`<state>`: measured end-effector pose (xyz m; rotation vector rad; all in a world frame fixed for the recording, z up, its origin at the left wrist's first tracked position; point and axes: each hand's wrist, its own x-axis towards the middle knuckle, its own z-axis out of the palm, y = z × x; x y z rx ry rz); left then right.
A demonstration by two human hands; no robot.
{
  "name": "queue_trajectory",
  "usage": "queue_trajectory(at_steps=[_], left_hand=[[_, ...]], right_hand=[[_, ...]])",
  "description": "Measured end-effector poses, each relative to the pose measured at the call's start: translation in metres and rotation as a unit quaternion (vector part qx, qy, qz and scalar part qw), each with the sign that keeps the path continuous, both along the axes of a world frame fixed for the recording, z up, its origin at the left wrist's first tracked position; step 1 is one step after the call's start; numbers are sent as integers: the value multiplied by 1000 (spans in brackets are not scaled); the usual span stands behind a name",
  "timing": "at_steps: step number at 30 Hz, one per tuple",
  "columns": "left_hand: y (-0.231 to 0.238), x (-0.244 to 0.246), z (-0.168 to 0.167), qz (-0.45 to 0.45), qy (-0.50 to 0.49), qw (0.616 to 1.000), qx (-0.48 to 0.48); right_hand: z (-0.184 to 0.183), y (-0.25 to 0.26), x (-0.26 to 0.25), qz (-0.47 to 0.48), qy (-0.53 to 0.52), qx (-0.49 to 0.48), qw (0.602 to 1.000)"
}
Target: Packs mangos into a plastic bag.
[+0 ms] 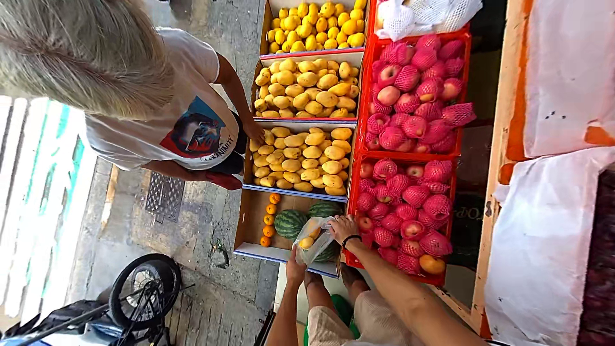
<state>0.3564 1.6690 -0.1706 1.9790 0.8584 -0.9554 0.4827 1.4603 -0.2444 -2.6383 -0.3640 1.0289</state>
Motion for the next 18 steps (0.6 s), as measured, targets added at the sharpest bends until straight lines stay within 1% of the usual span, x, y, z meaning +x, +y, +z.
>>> queue_trajectory(at_steps=[3, 7, 11, 14, 18], left_hand=[[-3, -9, -3, 12, -2, 1000, -15], [-9, -7, -2, 11, -2, 1000, -12], [-7, -5, -7, 27, 12, 999, -22], [1, -10, -17, 76, 25, 996, -45], [8, -12, -18, 111, 3, 992, -57]], right_hand=[[-1, 7, -5, 6, 14, -42, 999], [-3, 13, -5, 13, 21, -78, 997], [-2, 10, -6, 20, 11, -71, 997], [-1, 9, -7, 21, 17, -50, 998], [7, 8, -3, 21, 22, -38, 999]])
